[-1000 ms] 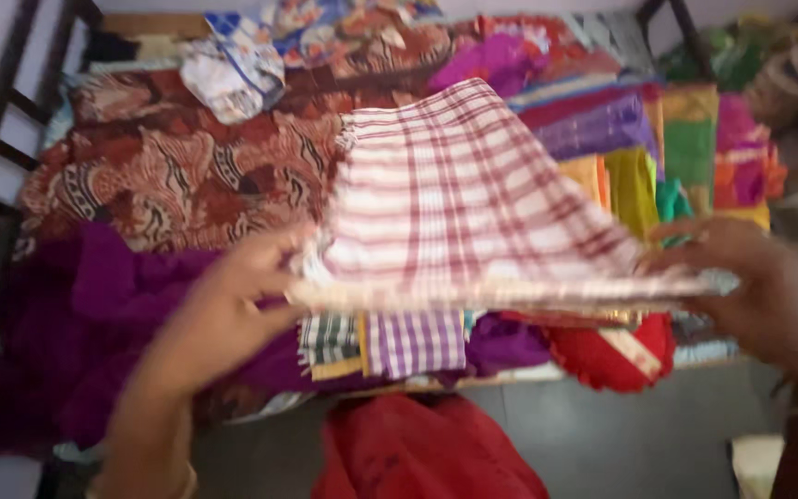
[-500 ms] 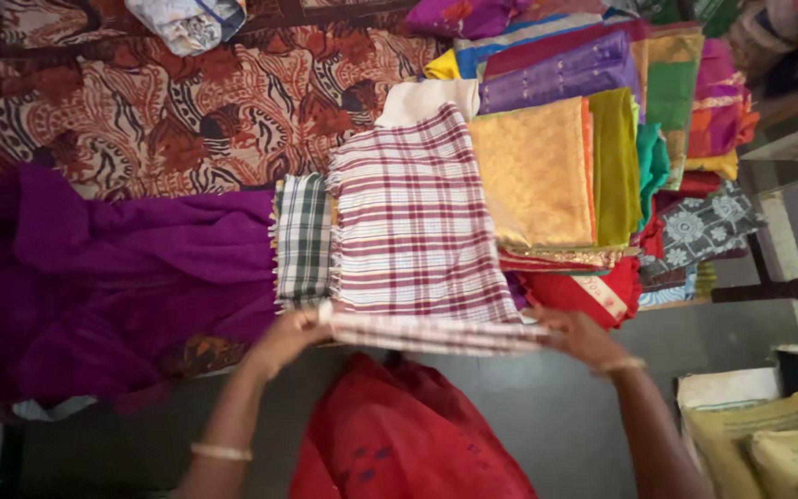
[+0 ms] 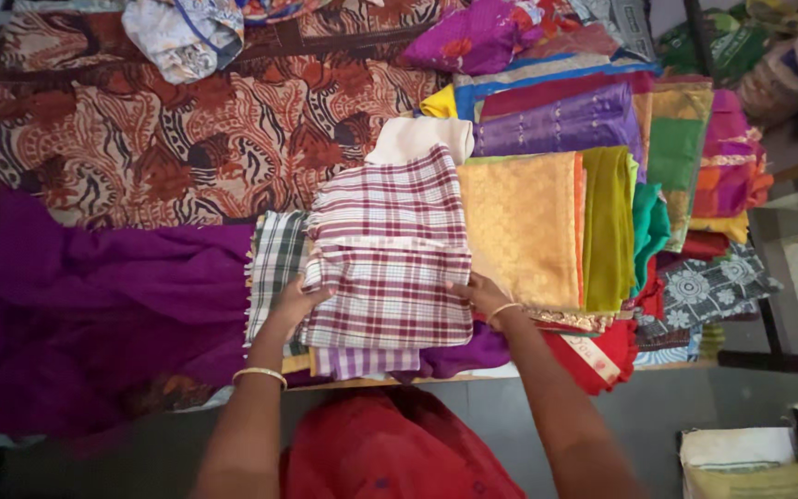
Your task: The person folds several small pieces of cloth by hand on a bed and then places them on a shelf inside a closet.
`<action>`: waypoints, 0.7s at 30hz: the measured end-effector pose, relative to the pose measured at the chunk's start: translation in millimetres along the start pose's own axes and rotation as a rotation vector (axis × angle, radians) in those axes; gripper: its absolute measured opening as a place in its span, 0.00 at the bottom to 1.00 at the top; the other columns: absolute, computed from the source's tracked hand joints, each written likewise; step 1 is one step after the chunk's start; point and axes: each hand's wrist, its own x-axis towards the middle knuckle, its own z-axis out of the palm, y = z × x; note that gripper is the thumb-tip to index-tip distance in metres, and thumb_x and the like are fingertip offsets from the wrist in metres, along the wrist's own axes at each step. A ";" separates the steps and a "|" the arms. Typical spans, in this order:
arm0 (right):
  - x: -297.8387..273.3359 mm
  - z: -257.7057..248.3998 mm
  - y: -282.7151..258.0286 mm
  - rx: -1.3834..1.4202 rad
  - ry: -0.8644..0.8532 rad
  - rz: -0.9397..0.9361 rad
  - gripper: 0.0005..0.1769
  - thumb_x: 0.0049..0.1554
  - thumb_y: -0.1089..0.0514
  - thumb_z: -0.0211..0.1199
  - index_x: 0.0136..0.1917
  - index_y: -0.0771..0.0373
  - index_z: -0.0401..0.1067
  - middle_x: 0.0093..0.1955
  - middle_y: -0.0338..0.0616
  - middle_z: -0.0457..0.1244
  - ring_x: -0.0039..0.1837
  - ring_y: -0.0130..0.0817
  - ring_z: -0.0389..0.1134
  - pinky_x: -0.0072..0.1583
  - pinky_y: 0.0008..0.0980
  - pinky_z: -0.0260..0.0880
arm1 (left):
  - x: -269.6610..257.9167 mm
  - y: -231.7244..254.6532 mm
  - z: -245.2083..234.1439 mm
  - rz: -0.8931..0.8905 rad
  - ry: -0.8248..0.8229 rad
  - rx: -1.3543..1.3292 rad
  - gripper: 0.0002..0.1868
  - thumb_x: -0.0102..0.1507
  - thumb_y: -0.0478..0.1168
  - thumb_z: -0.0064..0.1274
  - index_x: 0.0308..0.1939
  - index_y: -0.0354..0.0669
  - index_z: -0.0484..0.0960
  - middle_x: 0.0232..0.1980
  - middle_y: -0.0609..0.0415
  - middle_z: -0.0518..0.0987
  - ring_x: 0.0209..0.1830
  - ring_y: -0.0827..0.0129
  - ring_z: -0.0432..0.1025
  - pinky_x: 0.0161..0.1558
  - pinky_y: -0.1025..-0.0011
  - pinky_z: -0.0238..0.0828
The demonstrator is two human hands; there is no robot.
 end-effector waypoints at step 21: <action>129.1 -8.4 -18.8 0.273 0.238 -0.409 0.20 0.61 0.60 0.62 0.65 0.68 0.71 0.47 0.37 0.67 0.46 0.28 0.64 0.47 0.31 0.66 | 73.6 -53.4 4.8 0.003 0.269 -0.071 0.21 0.65 0.37 0.60 0.61 0.37 0.77 0.46 0.47 0.82 0.36 0.70 0.71 0.36 0.71 0.67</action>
